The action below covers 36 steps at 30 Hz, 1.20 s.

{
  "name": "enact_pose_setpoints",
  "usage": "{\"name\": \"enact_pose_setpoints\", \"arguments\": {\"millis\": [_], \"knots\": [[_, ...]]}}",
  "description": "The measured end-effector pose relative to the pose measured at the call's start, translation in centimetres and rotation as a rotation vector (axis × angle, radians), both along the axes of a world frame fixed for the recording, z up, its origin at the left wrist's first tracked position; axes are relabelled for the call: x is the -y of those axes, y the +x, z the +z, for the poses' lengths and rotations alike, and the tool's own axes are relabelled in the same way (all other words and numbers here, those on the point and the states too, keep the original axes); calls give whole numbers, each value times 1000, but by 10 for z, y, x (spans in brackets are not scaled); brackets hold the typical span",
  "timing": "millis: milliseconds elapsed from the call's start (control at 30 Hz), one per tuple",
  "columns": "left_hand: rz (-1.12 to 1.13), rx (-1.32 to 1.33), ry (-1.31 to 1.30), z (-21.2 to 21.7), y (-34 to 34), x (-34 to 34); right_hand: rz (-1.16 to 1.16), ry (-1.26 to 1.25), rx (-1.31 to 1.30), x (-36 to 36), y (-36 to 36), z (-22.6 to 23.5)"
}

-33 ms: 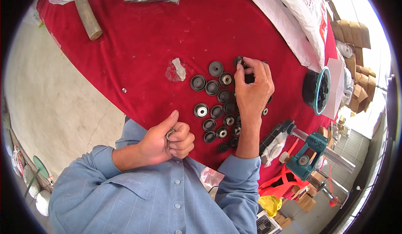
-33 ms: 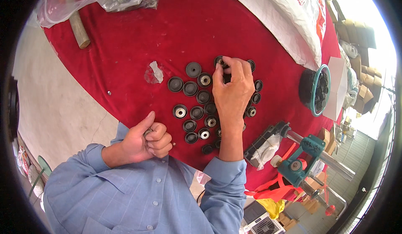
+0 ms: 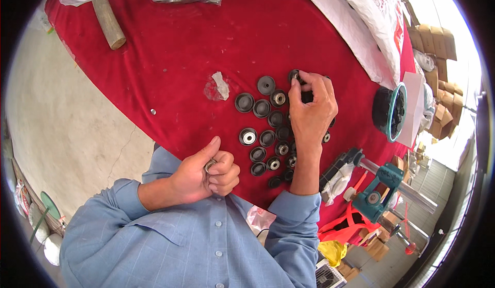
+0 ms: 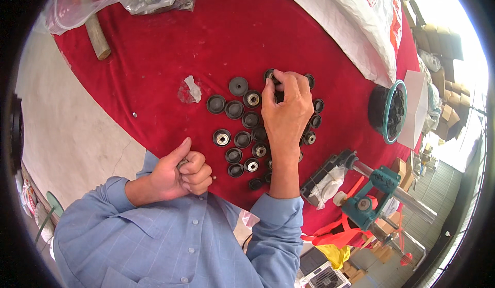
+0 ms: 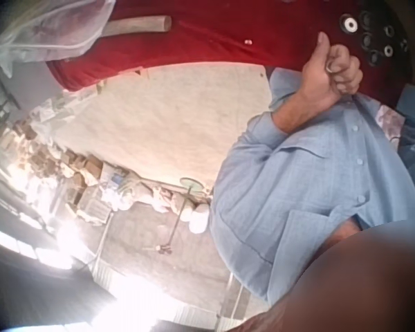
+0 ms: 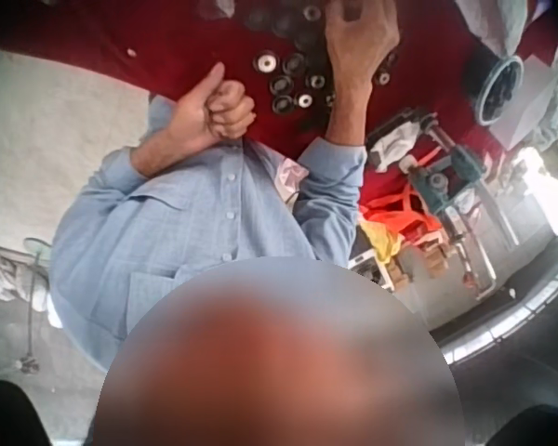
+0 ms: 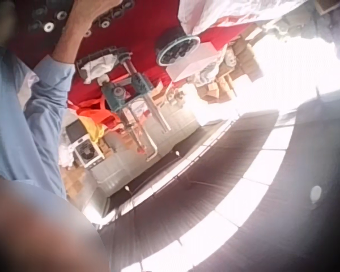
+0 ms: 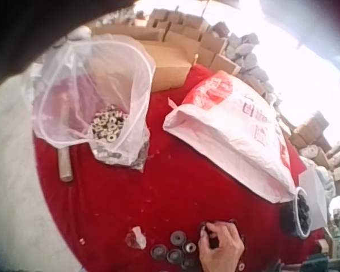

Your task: The person assembles metal rings into black rubber gaskets by hand, then secures them with a mallet.

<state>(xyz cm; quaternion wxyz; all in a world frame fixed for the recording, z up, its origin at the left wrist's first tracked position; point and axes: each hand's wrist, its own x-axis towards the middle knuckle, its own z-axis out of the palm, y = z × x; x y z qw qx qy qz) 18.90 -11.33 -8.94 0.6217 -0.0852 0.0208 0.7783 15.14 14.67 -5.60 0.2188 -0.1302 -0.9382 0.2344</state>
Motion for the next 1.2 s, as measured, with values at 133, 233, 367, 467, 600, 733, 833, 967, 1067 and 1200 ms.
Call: {"name": "enact_pose_setpoints", "arguments": {"millis": [133, 233, 367, 467, 600, 733, 833, 967, 1067, 1200], "knots": [[-4, 14, 0, 0, -2, -1, 19, 30, -10, 2, 5, -5], [-4, 8, 11, 1, -2, 1, 43, 167, 36, 6, 15, -5], [-3, -7, -2, 0, -1, -1, 21, 407, 157, 21, 25, 2], [-6, -9, -7, 1, -1, -2, 0, 496, 194, 17, 24, 11], [6, -83, -127, 7, -2, -5, 57, 413, 245, 15, 27, 24], [60, -117, -95, 3, 6, -3, 214, -176, 95, 50, 63, 52], [44, -125, -241, 18, 10, -8, 365, -221, 118, 88, 101, 51], [150, -360, -319, 10, 19, -5, 345, -205, 135, 115, 123, 36], [186, -499, -401, 8, 25, -11, 290, -204, 27, 120, 130, 27], [124, -625, -437, 9, 26, -9, 225, -279, 56, 119, 133, 33]]}}
